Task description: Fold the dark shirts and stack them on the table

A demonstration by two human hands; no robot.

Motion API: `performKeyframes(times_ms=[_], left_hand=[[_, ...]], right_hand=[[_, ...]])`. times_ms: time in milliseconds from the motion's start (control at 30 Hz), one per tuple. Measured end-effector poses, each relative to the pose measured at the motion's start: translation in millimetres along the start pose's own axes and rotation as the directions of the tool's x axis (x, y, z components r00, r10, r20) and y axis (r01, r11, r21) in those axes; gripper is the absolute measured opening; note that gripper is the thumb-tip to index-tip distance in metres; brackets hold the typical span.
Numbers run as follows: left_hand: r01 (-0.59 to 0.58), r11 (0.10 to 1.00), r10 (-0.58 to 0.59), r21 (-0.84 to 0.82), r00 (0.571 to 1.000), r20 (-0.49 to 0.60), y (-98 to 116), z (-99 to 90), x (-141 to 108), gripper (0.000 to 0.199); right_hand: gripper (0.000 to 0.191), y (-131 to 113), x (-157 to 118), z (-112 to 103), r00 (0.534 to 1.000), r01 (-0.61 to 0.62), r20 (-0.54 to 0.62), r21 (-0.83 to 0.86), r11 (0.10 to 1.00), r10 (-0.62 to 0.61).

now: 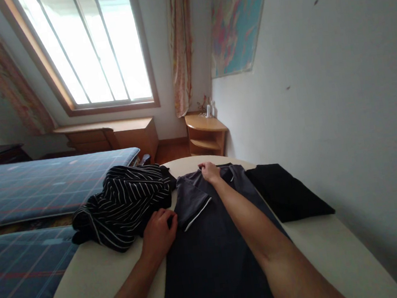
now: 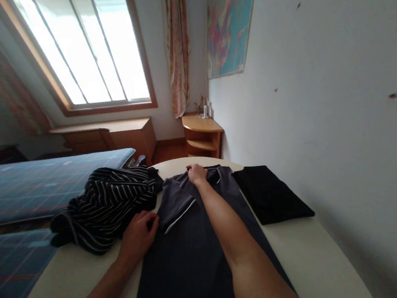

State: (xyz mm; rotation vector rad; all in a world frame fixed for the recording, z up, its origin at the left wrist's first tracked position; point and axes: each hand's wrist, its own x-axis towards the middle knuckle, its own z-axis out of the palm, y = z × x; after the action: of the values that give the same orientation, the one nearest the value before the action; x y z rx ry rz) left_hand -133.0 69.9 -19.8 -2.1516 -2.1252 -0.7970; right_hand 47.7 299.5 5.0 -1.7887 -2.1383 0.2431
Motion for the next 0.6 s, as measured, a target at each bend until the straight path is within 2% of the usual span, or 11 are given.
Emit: performKeyframes(times_ms=[100,300,433,500,600], left_hand=[[0.009,1.000,-0.009,0.007,1.000,0.002,1.4,-0.6,0.0,0.021],[-0.005,1.000,0.005,0.011,1.000,-0.008,-1.0,2.2,0.2,0.021],[-0.003,1.000,0.003,0.000,1.000,-0.008,-0.7,1.7,0.4,0.022],[0.000,1.000,0.000,-0.006,1.000,-0.012,-0.1,0.9,0.3,0.021],[0.000,1.000,0.000,-0.010,1.000,-0.014,-0.3,1.5,0.2,0.019]], right_hand=[[0.046,1.2,-1.6,2.6,0.999,-0.013,-0.038,-0.018,1.000,0.012],[0.042,-8.6,-19.0,11.3,0.994,0.073,-0.076,-0.100,0.992,-0.081],[0.044,-18.7,-23.1,15.3,0.964,0.201,-0.144,-0.166,0.966,-0.225],[0.043,-20.9,-22.6,17.9,0.954,0.264,-0.102,-0.169,0.950,-0.283],[0.048,-19.5,-21.8,23.6,0.968,0.248,0.010,-0.170,0.954,-0.250]])
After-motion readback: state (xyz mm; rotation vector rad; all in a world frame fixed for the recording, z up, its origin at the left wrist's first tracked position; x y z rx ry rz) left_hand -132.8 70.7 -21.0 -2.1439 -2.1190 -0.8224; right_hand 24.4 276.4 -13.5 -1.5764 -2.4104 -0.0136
